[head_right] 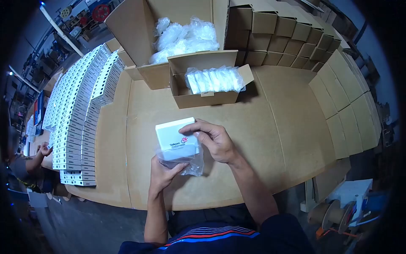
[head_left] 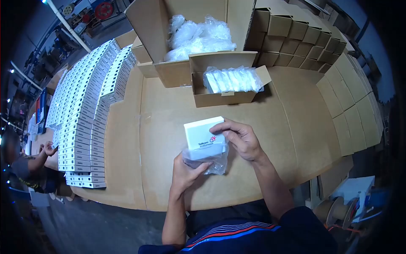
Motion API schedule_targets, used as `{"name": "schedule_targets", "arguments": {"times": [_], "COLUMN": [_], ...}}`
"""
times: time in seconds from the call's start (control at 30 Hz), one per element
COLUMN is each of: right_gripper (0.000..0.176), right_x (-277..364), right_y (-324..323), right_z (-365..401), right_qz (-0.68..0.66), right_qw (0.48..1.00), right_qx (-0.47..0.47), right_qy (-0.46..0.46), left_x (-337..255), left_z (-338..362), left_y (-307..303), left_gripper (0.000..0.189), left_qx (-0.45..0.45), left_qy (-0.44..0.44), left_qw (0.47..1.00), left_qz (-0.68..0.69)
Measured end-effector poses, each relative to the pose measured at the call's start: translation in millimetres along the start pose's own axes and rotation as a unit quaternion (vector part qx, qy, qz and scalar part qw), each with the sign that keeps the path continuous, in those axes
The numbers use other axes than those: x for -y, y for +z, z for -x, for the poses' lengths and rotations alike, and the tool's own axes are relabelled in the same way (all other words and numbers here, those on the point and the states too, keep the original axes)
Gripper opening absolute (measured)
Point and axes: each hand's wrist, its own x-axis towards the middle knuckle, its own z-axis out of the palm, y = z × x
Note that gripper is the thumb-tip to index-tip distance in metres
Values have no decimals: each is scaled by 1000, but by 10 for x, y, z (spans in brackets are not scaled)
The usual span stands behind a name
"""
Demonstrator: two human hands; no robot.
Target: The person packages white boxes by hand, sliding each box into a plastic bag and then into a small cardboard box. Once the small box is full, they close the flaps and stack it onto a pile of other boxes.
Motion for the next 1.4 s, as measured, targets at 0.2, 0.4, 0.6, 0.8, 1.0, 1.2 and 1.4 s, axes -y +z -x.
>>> {"name": "schedule_targets", "arguments": {"times": [0.2, 0.4, 0.6, 0.8, 1.0, 1.2, 1.4], "right_gripper": [34, 32, 19, 14, 10, 13, 15], "right_x": [4, -12, -428, -440, -398, -576, -473], "right_y": [20, 72, 122, 132, 118, 159, 294], "right_z": [5, 90, 306, 323, 306, 344, 338], "right_qz": [11, -51, -98, -80, -100, -136, -106], "right_qw": [998, 994, 978, 980, 985, 976, 975], "right_qx": [-7, -57, -151, -172, -141, -166, -185], "right_qy": [56, 80, 110, 61, 22, 43, 68], "left_x": [228, 440, 415, 407, 226, 119, 182], "left_z": [27, 69, 11, -16, -64, -27, -58], "left_y": [-26, 134, 118, 12, 15, 74, 162], "left_gripper": [40, 43, 43, 55, 64, 67, 39], "left_qx": [-10, -105, -119, -99, -63, -58, -76], "left_qy": [-59, -25, 19, 60, 78, 14, -18], "left_qw": [984, 960, 962, 986, 992, 994, 993], "left_qz": [168, 260, 247, 117, 78, 93, 85]}}
